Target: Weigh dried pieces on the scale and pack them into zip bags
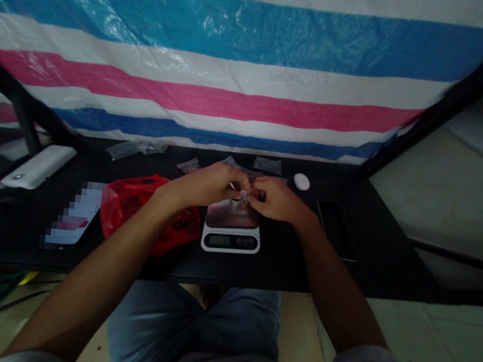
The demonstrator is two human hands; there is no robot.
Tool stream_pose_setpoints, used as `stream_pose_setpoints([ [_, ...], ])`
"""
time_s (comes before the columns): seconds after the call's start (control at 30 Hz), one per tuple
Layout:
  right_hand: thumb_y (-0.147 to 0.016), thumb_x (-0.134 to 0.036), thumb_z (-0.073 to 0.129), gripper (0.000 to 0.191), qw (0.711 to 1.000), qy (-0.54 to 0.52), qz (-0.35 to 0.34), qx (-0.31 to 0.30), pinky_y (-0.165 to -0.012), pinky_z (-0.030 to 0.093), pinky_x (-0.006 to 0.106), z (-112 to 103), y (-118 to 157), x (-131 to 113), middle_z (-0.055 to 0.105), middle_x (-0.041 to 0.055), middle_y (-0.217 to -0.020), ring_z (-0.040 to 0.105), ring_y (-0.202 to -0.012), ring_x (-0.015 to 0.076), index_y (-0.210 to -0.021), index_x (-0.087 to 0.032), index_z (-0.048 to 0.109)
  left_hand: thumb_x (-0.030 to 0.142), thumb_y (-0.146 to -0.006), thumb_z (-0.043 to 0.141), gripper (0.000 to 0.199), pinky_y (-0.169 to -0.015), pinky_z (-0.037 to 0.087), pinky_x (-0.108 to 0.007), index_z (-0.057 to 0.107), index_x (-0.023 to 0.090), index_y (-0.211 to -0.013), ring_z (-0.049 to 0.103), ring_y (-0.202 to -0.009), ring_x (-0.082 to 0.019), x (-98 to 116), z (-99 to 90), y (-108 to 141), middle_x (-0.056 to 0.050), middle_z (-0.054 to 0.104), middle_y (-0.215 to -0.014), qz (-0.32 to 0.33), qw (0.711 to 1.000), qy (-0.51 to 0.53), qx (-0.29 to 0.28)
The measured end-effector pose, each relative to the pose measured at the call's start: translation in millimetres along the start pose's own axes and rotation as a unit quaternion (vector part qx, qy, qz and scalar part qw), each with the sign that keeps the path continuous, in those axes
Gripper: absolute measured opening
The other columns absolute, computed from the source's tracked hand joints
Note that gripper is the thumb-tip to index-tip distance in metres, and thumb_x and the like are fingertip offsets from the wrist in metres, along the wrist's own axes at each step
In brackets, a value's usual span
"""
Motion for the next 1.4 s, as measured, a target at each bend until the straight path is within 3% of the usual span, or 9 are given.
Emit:
stream_pose_setpoints([
  [0.2,-0.083,-0.011,0.068,0.013,0.998,-0.006,0.012,-0.053,-0.065,0.035,0.028,9.7,-0.5,-0.3,0.066,0.0012,-0.073,0.057,-0.067,0.0145,-0.072,-0.018,0.069,0.011,-0.096,0.055,0.022,-0.087,0.051,-0.026,0.075,0.017,-0.103,0.07,-0.094,-0.016,-0.3,-11.3,4.0,-0.005,0.078,-0.102,0.01,0.998,-0.01,0.055],
  [0.3,-0.083,-0.011,0.067,0.011,0.999,-0.006,0.022,-0.026,-0.064,0.035,0.028,3.9,-0.8,5.4,0.067,0.0015,-0.073,0.055,-0.065,0.0141,-0.076,-0.017,0.073,0.013,-0.096,0.052,0.024,-0.086,0.052,-0.026,0.074,0.017,-0.104,0.07,-0.096,-0.018,-12.8,-14.4,9.1,-0.005,0.078,-0.104,-0.014,0.998,-0.014,0.061],
  [0.5,-0.087,-0.015,0.066,0.011,0.992,-0.073,0.003,0.105,-0.065,0.041,0.027,-19.0,0.3,4.9,0.071,0.0032,-0.083,0.057,-0.069,0.0142,-0.088,-0.017,0.076,0.015,-0.092,0.057,0.022,-0.079,0.053,-0.026,0.071,0.016,-0.109,0.072,-0.09,-0.018,-44.7,-1.9,25.1,-0.007,0.078,-0.104,-0.102,0.994,-0.04,-0.004],
  [0.73,-0.095,-0.022,0.062,0.017,0.993,-0.081,-0.012,0.082,-0.07,0.044,0.029,-10.5,-1.7,-10.6,0.073,0.0057,-0.087,0.062,-0.076,0.0164,-0.094,-0.018,0.079,0.019,-0.092,0.063,0.024,-0.089,0.053,-0.028,0.077,0.017,-0.111,0.073,-0.102,-0.022,-42.6,11.8,27.3,-0.01,0.079,-0.113,-0.111,0.987,-0.107,-0.046],
  [0.93,-0.095,-0.02,0.06,0.018,0.993,-0.081,-0.011,0.087,-0.069,0.044,0.029,-13.7,-1.6,-9.3,0.073,0.0058,-0.089,0.062,-0.077,0.0166,-0.094,-0.018,0.078,0.018,-0.094,0.057,0.026,-0.08,0.051,-0.029,0.081,0.02,-0.104,0.074,-0.093,-0.023,-53.7,17.5,20.4,-0.009,0.079,-0.103,-0.113,0.977,-0.167,-0.071],
  [1.03,-0.095,-0.02,0.06,0.018,0.994,-0.068,-0.009,0.088,-0.07,0.044,0.029,-14.7,-1.6,-9.6,0.072,0.0057,-0.088,0.061,-0.077,0.0169,-0.093,-0.018,0.077,0.018,-0.093,0.058,0.024,-0.08,0.051,-0.029,0.08,0.019,-0.103,0.073,-0.093,-0.024,-51.7,4.9,23.6,-0.009,0.079,-0.103,-0.116,0.978,-0.17,-0.04],
  [1.2,-0.097,-0.024,0.061,0.018,0.994,-0.067,-0.017,0.085,-0.071,0.044,0.03,-13.0,-1.4,-11.2,0.072,0.0065,-0.088,0.062,-0.077,0.0173,-0.097,-0.017,0.078,0.025,-0.099,0.055,0.024,-0.086,0.05,-0.029,0.078,0.019,-0.105,0.071,-0.098,-0.022,-26.9,-13.8,24.7,-0.008,0.078,-0.106,-0.065,0.988,-0.132,0.038],
  [1.3,-0.098,-0.025,0.061,0.019,0.994,-0.069,-0.015,0.082,-0.071,0.045,0.029,-11.9,-1.6,-9.8,0.073,0.006,-0.089,0.063,-0.078,0.0171,-0.095,-0.018,0.078,0.026,-0.102,0.051,0.029,-0.086,0.05,-0.03,0.078,0.018,-0.108,0.071,-0.099,-0.023,-19.3,-9.7,23.7,-0.009,0.077,-0.11,-0.065,0.987,-0.145,0.022],
  [1.4,-0.096,-0.022,0.06,0.019,0.994,-0.059,-0.014,0.086,-0.071,0.044,0.029,-12.4,-1.7,-8.2,0.072,0.0055,-0.086,0.062,-0.076,0.0165,-0.091,-0.017,0.078,0.026,-0.103,0.047,0.033,-0.083,0.05,-0.03,0.078,0.017,-0.109,0.072,-0.097,-0.024,-24.2,-8.9,29.7,-0.011,0.078,-0.11,-0.11,0.979,-0.173,0.002],
])
Point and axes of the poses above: each hand's wrist, its own y-axis away from the middle knuckle, its own z-axis out of the palm, x = y × z, the point moved 9 cm from there along -y, towards the middle knuckle
